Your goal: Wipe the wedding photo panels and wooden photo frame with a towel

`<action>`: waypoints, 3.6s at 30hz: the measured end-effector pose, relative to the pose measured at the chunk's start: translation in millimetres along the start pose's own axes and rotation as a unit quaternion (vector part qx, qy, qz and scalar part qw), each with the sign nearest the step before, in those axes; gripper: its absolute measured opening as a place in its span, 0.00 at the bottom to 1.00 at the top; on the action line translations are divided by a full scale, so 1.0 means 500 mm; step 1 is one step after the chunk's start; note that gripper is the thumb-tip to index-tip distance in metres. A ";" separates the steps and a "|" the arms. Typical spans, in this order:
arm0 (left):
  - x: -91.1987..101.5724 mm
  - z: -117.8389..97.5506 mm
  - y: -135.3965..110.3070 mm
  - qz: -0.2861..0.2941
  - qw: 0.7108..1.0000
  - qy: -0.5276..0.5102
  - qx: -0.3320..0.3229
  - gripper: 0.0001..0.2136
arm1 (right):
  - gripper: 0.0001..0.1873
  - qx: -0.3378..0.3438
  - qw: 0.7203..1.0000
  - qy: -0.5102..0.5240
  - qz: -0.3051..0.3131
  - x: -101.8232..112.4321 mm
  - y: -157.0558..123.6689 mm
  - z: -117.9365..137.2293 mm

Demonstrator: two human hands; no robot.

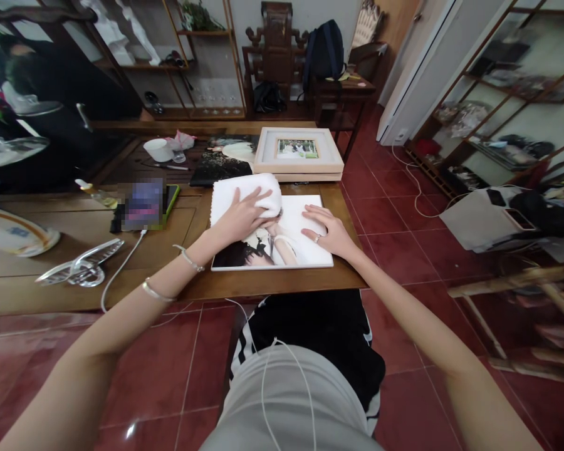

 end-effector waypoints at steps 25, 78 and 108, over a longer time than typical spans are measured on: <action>0.018 -0.053 -0.016 0.044 0.998 0.008 -0.048 0.16 | 0.22 -0.001 1.000 -0.003 0.000 -0.002 0.002 -0.003; 0.036 -0.339 -0.150 -0.007 0.989 0.085 -0.119 0.05 | 0.19 0.018 0.999 -0.019 0.028 -0.006 0.004 -0.005; 0.036 -0.337 -0.113 -0.065 0.987 0.079 -0.127 0.09 | 0.21 0.025 0.999 -0.011 0.022 -0.006 0.004 -0.013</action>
Point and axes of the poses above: each hand's wrist, its own y-axis towards the middle knuckle, its own x-axis out of the back of the hand, z = x × y, the point moved 9 cm from there along y, towards the middle knuckle, and after that the axes turned 3 degrees about z, right-handed, at the moved point
